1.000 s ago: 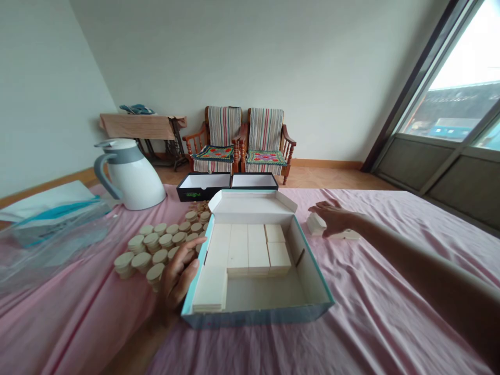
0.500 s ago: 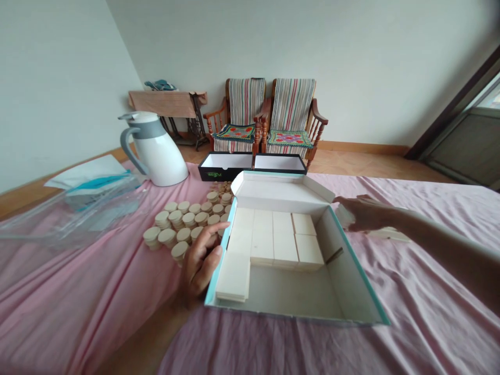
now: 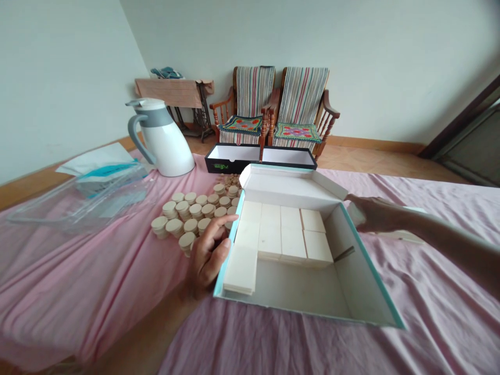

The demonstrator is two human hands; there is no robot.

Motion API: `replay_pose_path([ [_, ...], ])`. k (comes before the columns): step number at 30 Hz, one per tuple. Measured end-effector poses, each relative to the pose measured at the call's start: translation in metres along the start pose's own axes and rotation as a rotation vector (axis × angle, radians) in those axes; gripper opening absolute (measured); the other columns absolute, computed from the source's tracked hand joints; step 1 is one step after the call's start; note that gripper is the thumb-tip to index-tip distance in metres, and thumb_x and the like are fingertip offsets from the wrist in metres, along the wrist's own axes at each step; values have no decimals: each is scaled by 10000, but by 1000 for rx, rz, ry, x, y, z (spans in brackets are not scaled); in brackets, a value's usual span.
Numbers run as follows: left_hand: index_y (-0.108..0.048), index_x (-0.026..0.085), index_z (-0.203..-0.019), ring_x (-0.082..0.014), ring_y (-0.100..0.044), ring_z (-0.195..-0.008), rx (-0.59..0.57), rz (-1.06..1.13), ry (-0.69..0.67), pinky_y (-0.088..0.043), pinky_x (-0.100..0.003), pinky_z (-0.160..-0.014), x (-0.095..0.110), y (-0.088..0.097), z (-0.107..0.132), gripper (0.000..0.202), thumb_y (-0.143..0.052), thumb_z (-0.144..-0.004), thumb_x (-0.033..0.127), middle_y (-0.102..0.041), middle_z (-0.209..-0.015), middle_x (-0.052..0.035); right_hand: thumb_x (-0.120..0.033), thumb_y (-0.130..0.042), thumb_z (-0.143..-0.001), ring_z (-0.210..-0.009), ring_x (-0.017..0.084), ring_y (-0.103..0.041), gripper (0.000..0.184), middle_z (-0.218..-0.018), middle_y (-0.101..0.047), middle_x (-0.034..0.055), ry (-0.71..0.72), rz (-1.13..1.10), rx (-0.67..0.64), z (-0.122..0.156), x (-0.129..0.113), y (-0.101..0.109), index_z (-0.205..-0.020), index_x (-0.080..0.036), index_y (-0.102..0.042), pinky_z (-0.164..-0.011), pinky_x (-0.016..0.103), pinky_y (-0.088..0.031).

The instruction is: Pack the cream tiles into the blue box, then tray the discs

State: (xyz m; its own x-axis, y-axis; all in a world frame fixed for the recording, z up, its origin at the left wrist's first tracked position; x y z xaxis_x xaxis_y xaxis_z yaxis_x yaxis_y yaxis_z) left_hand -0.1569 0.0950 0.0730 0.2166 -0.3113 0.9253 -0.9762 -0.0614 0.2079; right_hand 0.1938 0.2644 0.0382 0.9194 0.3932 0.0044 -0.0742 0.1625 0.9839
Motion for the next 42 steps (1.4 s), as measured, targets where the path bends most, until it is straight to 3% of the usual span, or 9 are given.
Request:
replay_pose_path([
  [3, -433, 144, -1272, -119, -461, -546, -1, -6, -4, -339, -233, -512, 1, 0, -1, 458, -434, -884, 388, -553, -700, -3, -294, -634, -639, -878, 267, -628, 638, -973, -670, 121, 43, 7, -34, 3, -6, -3, -1229, -177, -419, -795, 348, -358],
  [8, -447, 144, -1252, -131, -477, -560, -1, -15, -5, -352, -233, -511, 1, 0, -2, 455, -434, -874, 397, -536, -682, 3, -308, -623, -652, -806, 270, -622, 574, -896, -664, 115, 12, 45, 38, 12, -6, -1, -1173, -172, -425, -808, 379, -304],
  [12, -464, 141, -1237, -136, -486, -574, 20, -43, -17, -360, -235, -521, 3, 2, -3, 456, -436, -864, 404, -555, -706, -7, -331, -608, -669, -867, 281, -615, 550, -968, -646, 153, 32, 94, 132, 20, -15, 4, -1156, -142, -438, -872, 399, -272],
  [17, -473, 150, -1218, -155, -489, -586, 30, -68, -32, -362, -245, -544, 4, 2, -3, 451, -445, -858, 421, -484, -630, 18, -385, -623, -648, -974, 323, -602, 821, -1095, -625, 162, -33, 59, 64, 17, -12, 1, -1363, -150, -296, -910, 442, -288],
  [23, -483, 161, -1200, -145, -428, -549, 46, -80, -58, -370, -256, -580, 7, 4, -3, 430, -440, -861, 423, -395, -581, 46, -312, -683, -545, -1156, 375, -500, 1031, -1222, -574, 191, -107, 0, -61, 10, -7, -4, -1443, -153, -202, -941, 517, -296],
  [29, -466, 162, -1210, -180, -517, -649, 29, -100, -55, -375, -253, -576, 3, 5, -4, 430, -423, -868, 419, -427, -597, 36, -349, -650, -586, -1027, 343, -585, 866, -1088, -643, 153, -63, 31, -9, 9, -12, -3, -1366, -158, -327, -860, 449, -365],
  [37, -464, 162, -1233, -177, -526, -646, 28, -92, -52, -377, -252, -562, 5, 4, -2, 449, -425, -868, 419, -487, -638, 23, -275, -602, -623, -905, 289, -603, 638, -1038, -618, 143, -64, 97, 152, 29, -23, 7, -1215, -149, -402, -844, 400, -313],
  [40, -469, 156, -1234, -168, -515, -624, 29, -81, -54, -376, -251, -553, 5, 4, -2, 462, -435, -860, 425, -508, -658, 16, -226, -586, -601, -855, 273, -598, 602, -989, -608, 122, -85, 117, 192, 39, -23, 23, -1172, -148, -411, -834, 388, -301],
  [42, -466, 157, -1241, -163, -506, -618, 27, -63, -65, -379, -250, -562, 5, 3, -2, 464, -437, -861, 422, -496, -652, 20, -219, -588, -582, -857, 273, -585, 593, -963, -603, 105, -110, 128, 263, 47, -26, 47, -1146, -160, -411, -827, 385, -297],
])
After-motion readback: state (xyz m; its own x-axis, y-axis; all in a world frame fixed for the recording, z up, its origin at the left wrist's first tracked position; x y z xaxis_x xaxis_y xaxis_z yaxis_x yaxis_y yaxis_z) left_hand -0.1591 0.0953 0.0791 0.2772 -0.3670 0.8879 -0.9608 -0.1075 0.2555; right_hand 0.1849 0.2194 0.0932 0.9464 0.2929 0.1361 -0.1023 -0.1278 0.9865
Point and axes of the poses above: each hand's wrist, its own z-axis away from the middle knuckle, its own y-axis out of the back of the hand, x = y × z, the point moved 10 cm from there along -z, towards the middle knuckle
